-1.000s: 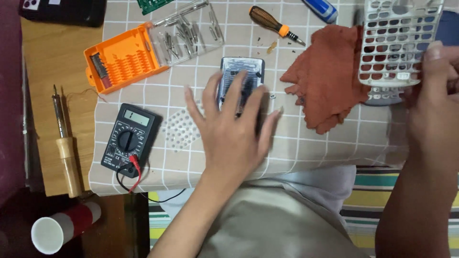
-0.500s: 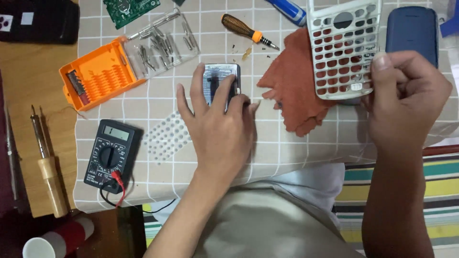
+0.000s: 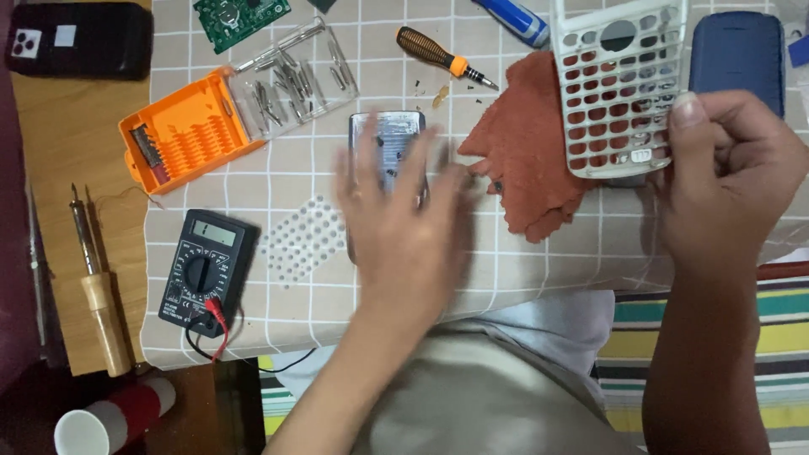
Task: Disassembling a calculator to clean the circuit board and plastic casing using a cloth.
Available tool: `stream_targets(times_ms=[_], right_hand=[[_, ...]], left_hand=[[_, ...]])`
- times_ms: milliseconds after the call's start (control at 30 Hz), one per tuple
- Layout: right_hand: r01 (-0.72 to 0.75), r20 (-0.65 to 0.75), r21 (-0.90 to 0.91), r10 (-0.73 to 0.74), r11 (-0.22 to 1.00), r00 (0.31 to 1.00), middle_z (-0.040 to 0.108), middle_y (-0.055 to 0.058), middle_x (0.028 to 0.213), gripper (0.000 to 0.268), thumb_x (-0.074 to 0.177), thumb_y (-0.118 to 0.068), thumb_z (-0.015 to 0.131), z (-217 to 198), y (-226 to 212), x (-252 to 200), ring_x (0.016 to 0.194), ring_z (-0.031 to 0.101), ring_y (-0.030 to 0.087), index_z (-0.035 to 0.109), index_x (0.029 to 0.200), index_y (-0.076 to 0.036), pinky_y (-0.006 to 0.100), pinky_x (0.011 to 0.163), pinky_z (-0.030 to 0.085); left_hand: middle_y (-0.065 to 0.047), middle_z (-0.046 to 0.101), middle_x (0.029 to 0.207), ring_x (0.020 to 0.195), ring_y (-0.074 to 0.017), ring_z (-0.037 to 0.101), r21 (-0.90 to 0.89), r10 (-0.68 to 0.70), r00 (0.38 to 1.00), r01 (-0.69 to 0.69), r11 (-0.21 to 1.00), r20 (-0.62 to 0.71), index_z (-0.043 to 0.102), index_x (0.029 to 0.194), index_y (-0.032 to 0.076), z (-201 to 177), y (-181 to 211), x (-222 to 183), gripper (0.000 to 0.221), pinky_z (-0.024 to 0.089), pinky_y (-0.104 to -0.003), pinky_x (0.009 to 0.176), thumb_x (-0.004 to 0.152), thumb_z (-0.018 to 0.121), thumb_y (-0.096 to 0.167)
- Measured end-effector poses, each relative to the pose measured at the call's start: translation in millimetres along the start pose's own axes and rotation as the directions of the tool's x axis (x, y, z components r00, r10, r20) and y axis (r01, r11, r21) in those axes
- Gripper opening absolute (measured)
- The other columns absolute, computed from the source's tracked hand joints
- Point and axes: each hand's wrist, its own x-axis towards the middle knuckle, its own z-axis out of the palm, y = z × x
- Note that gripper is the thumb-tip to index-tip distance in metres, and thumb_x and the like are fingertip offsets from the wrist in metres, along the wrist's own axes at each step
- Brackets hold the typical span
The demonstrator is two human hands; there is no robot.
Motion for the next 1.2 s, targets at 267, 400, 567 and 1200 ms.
stream_targets(times_ms=[267,400,567,1200], right_hand=[[0.060,-0.015,-0.109,-0.062,0.992,0.998,0.058,0.013,0.088,0.027,0.134,-0.003,0.056,-10,12,-2,0.075,0.053,0.016,0.058,0.111,0.009,0.030,0.064,0.041],[-0.043,-0.041,0.030,0.044,0.999,0.998,0.052,0.012,0.076,0.025,0.133,-0.005,0.054,-3,1,-4,0.058,0.047,0.014,0.054,0.110,0.006,0.029,0.051,0.040],[-0.046,-0.054,-0.011,0.046,0.999,0.997,0.057,0.011,0.079,0.024,0.134,-0.003,0.055,-3,2,-6,0.062,0.049,0.012,0.057,0.113,0.008,0.027,0.054,0.040],[-0.178,-0.126,-0.008,0.176,0.984,0.976,0.049,0.000,0.090,0.023,0.134,-0.031,0.049,-43,19,-7,0.073,0.047,0.006,0.049,0.121,-0.012,0.023,0.064,0.040]], left_hand=[[-0.017,0.060,0.133,0.141,-0.0492,0.038,-0.035,0.121,0.987,-0.118,0.992,0.102,0.070,0.097,0.004,18,16,1,0.009,0.031,-0.075,0.113,0.091,0.069,-0.003],[-0.014,0.062,0.135,0.143,-0.0494,0.036,-0.026,0.122,0.988,-0.120,0.992,0.094,0.069,0.093,0.003,10,11,2,0.009,0.029,-0.076,0.115,0.099,0.063,0.000],[-0.007,0.059,0.139,0.143,-0.0470,0.034,0.040,-0.027,0.998,0.024,0.999,0.058,0.068,0.099,0.014,-19,-19,-5,0.019,0.034,-0.077,0.112,0.091,0.084,0.020],[-0.006,0.067,0.080,0.069,-0.0329,0.063,-0.288,0.185,0.982,-0.168,0.943,0.033,0.067,0.099,0.016,-6,-6,57,0.015,0.041,-0.045,0.059,0.090,0.060,0.006]])
